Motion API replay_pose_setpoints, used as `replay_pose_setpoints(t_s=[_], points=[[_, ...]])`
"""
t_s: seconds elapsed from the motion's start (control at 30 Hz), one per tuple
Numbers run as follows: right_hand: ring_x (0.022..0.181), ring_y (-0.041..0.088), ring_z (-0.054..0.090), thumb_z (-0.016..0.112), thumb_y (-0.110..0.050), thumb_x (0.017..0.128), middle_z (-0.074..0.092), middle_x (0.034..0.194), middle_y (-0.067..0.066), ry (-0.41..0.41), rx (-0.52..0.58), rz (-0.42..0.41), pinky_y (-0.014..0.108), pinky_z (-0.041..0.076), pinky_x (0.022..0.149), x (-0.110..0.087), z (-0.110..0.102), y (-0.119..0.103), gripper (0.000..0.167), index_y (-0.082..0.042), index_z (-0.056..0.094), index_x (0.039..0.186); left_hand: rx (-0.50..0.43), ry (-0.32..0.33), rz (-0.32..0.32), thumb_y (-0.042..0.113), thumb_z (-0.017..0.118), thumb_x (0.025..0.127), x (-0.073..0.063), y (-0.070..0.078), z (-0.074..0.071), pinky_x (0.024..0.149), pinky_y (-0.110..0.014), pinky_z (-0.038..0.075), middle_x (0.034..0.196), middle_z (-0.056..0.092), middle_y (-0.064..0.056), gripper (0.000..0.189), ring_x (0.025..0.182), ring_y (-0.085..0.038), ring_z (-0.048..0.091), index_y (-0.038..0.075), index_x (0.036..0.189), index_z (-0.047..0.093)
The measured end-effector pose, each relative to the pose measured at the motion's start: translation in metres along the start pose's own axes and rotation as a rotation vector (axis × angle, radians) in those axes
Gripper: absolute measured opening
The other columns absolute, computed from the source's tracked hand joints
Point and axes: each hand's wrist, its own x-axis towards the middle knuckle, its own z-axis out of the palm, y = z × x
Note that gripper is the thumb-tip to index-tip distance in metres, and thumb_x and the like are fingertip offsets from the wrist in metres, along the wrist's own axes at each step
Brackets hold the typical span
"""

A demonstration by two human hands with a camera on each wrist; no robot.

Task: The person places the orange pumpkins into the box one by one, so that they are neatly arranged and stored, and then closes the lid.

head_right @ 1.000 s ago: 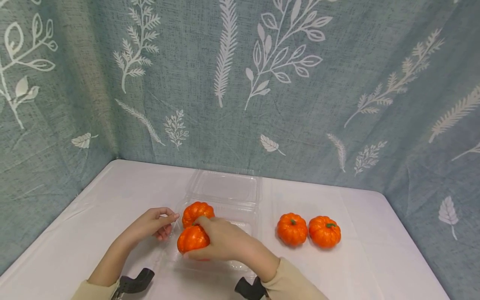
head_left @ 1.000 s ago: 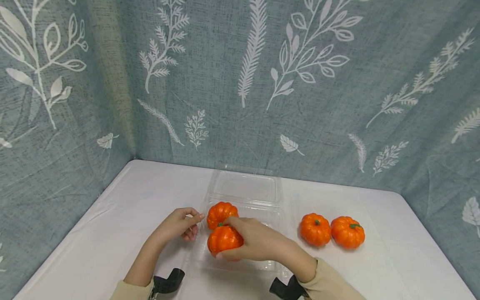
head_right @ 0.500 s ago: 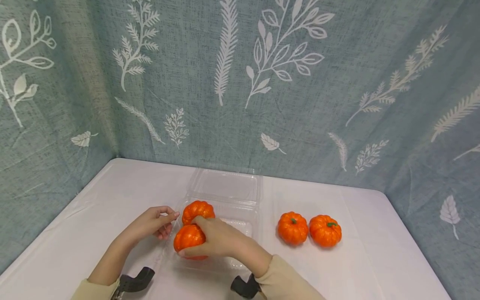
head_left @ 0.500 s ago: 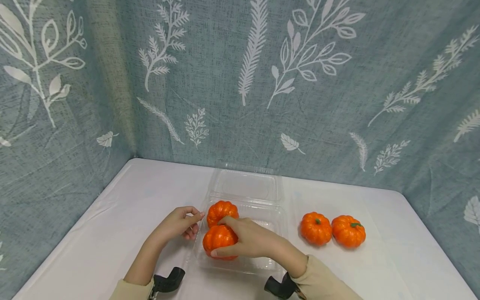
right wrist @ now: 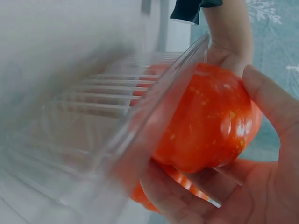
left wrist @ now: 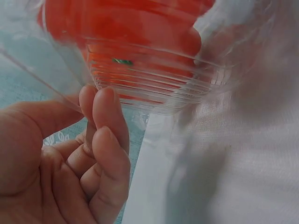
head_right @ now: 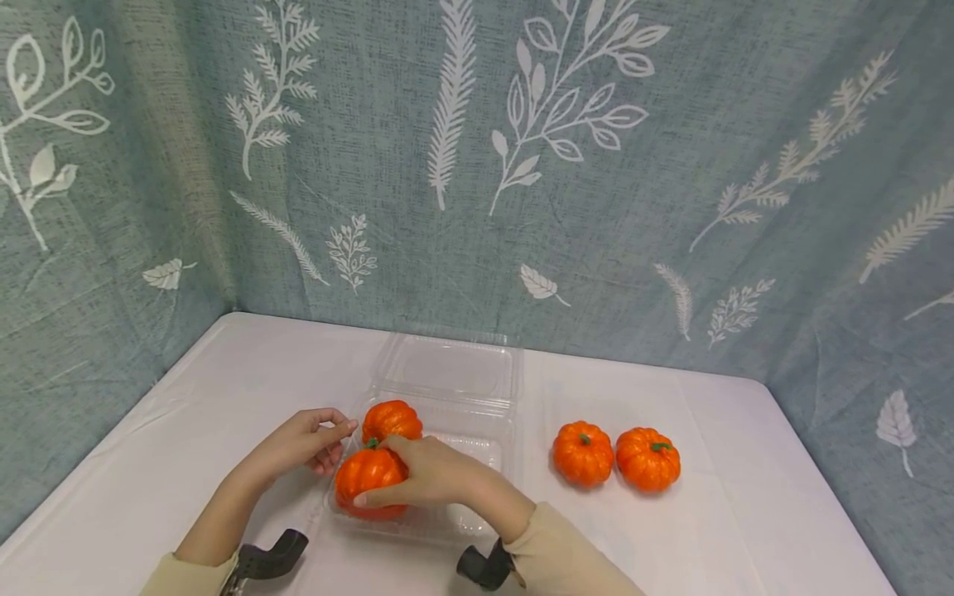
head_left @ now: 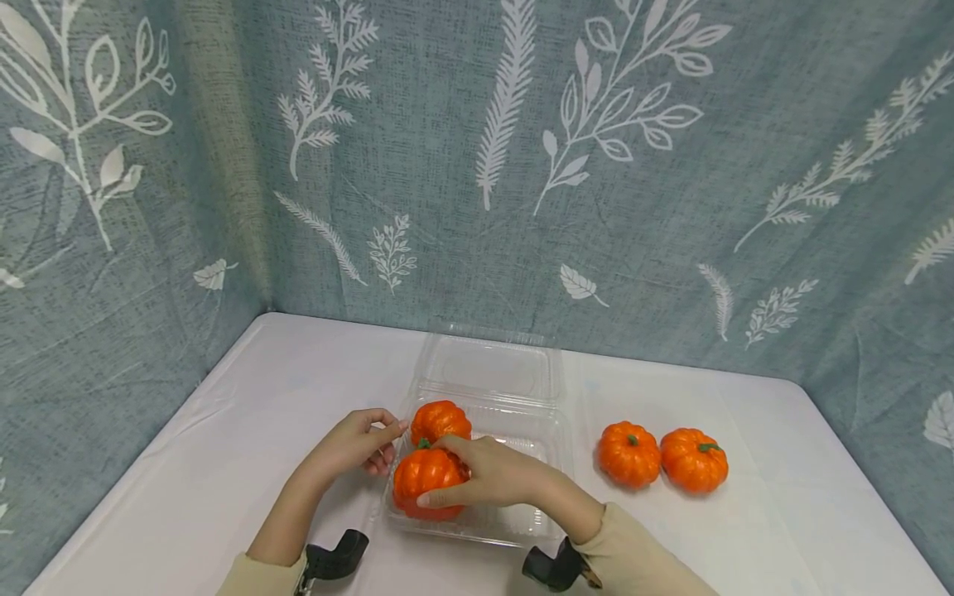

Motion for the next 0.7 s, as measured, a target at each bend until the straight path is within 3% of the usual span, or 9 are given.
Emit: replay_pose_setpoints(t_s=[0.33, 0.7], points=[[0.087, 0.004, 0.055, 0.067, -0.042, 0.081, 0.062, 0.097, -0.007, -0.040, 0.006, -0.003, 0.020, 0.046, 0.076, 0.0016, -0.0022, 0.0005, 0.048, -0.015, 0.051, 0.118, -0.013, -0.036, 0.025, 0.020, 0.052, 0.094, 0.0006, -0.0007, -0.0004, 0.047, -0.023, 0.048, 0.055, 0.053, 0.000, 0.027, 0.045, -0.008, 0.052, -0.006, 0.089, 0.054], [0.076, 0.003, 0.056, 0.063, -0.046, 0.082, 0.062, 0.087, -0.007, -0.006, -0.059, -0.021, 0.017, 0.047, 0.068, 0.0007, -0.0047, -0.0011, 0.041, -0.014, 0.055, 0.107, -0.008, -0.039, 0.023, 0.021, 0.052, 0.094, 0.0031, -0.0037, -0.0011, 0.047, -0.023, 0.048, 0.055, 0.052, 0.001, 0.027, 0.045, -0.009, 0.052, -0.005, 0.087, 0.054]])
